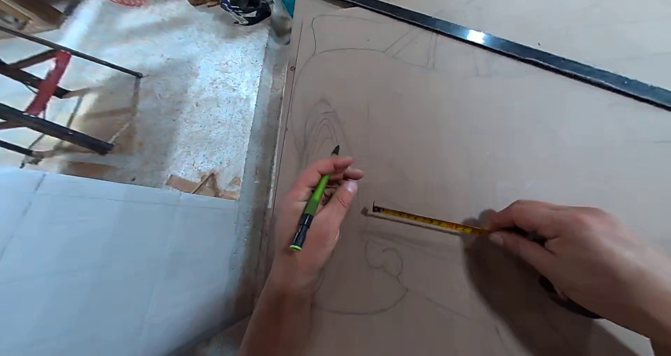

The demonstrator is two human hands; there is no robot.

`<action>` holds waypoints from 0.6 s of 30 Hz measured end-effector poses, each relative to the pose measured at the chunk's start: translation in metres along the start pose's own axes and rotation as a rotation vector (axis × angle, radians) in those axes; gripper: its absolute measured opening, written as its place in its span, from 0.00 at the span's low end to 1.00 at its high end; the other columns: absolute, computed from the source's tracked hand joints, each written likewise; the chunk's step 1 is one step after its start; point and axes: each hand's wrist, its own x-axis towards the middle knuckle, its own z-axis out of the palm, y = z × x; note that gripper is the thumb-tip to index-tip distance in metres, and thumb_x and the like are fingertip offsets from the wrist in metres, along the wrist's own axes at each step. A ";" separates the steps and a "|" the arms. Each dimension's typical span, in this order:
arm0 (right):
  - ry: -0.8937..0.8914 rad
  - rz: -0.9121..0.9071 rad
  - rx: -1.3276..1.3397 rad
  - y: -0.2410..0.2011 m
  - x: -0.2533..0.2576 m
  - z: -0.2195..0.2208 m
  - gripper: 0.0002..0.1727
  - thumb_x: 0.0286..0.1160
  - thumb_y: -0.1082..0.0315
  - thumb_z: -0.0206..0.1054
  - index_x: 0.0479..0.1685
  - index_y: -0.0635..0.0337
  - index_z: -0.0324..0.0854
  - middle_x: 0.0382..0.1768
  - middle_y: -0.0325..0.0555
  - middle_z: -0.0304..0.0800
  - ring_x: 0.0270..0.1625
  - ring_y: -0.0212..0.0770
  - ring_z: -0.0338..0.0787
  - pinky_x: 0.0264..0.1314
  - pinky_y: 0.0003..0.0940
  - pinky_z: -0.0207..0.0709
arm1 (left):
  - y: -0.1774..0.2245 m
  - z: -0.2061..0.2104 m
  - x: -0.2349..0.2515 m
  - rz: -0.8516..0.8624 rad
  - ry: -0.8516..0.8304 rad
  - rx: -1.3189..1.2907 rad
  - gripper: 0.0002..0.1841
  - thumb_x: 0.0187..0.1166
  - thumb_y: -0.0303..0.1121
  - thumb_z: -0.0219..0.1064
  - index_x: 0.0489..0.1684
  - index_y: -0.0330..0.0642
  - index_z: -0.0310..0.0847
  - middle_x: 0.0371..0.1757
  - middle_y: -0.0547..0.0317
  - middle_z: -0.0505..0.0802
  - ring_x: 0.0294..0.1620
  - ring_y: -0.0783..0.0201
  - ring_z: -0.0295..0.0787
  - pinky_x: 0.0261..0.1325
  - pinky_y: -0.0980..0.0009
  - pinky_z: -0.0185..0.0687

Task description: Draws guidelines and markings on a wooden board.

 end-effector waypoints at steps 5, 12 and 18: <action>0.069 0.028 -0.097 -0.016 -0.013 0.006 0.11 0.78 0.47 0.63 0.42 0.33 0.90 0.32 0.19 0.88 0.30 0.22 0.85 0.27 0.32 0.81 | -0.017 -0.002 -0.009 0.081 -0.136 0.132 0.16 0.81 0.24 0.66 0.67 0.42 0.83 0.53 0.60 0.96 0.53 0.64 0.94 0.56 0.68 0.93; 0.113 -0.049 -0.125 -0.005 0.001 0.009 0.12 0.83 0.47 0.63 0.45 0.34 0.92 0.39 0.24 0.92 0.36 0.29 0.90 0.35 0.41 0.85 | -0.020 0.008 -0.003 0.130 -0.080 0.114 0.16 0.85 0.22 0.57 0.65 0.40 0.82 0.54 0.59 0.97 0.49 0.65 0.95 0.47 0.71 0.91; 0.087 -0.066 -0.140 -0.006 0.021 0.001 0.11 0.80 0.45 0.62 0.41 0.29 0.91 0.36 0.20 0.91 0.35 0.24 0.88 0.34 0.40 0.83 | -0.018 0.007 -0.001 0.084 -0.036 0.096 0.14 0.84 0.22 0.57 0.62 0.41 0.83 0.51 0.59 0.97 0.43 0.66 0.95 0.40 0.72 0.90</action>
